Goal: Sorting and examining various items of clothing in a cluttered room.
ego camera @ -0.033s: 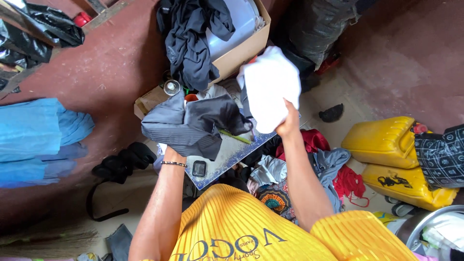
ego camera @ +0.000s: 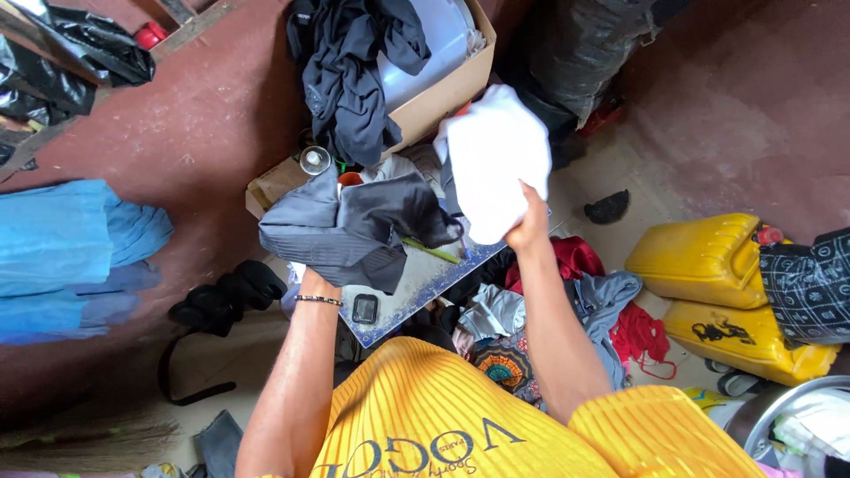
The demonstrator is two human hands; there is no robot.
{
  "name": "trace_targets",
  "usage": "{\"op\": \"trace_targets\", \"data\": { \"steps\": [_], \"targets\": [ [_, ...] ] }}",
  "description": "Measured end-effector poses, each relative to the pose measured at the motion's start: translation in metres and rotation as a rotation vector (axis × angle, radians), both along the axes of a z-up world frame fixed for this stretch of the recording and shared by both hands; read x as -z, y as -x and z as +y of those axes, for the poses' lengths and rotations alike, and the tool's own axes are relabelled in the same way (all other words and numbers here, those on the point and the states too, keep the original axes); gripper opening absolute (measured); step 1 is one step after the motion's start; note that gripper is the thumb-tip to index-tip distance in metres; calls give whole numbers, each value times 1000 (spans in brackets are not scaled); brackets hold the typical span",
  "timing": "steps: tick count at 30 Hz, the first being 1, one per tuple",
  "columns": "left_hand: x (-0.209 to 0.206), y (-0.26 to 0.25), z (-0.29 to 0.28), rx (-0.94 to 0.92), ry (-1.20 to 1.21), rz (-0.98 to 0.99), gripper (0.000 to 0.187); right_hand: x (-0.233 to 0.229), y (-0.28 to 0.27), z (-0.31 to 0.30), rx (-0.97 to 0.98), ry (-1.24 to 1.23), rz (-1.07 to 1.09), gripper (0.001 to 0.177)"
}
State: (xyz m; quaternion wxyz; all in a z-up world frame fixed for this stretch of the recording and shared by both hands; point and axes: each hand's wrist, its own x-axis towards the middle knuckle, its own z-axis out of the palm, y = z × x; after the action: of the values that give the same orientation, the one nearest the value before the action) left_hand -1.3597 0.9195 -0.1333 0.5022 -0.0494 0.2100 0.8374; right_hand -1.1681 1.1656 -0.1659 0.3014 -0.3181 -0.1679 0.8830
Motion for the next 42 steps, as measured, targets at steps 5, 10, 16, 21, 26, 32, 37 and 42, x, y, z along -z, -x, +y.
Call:
{"op": "trace_targets", "data": {
  "steps": [5, 10, 16, 21, 26, 32, 37, 42],
  "targets": [
    [19, -10, -4, 11, -111, 3, 56, -111, -27, -49, 68, -87, 72, 56],
    [14, -9, -25, 11, -232, 35, 60, -149, -30, -113, -22, -165, 129, 56],
    [21, 37, -75, 5, -369, 144, 65, -140, 22, -219, -291, -37, 39, 57],
    [-12, 67, -166, -76, -171, 529, 63, -190, 66, -318, -296, -275, -2, 67],
    [-39, 97, -265, -176, 33, 869, 66, -188, 70, -399, -483, -193, 74, 70],
    [-43, 97, -361, -289, 243, 1092, 71, -174, 69, -467, -522, -65, 160, 70],
    [-34, 89, -395, -276, 80, 868, 70, -191, 73, -500, -551, -6, 189, 66],
    [-51, 43, -411, -256, -108, 630, 69, -204, 57, -514, -490, -77, 238, 62]
  ]
}}
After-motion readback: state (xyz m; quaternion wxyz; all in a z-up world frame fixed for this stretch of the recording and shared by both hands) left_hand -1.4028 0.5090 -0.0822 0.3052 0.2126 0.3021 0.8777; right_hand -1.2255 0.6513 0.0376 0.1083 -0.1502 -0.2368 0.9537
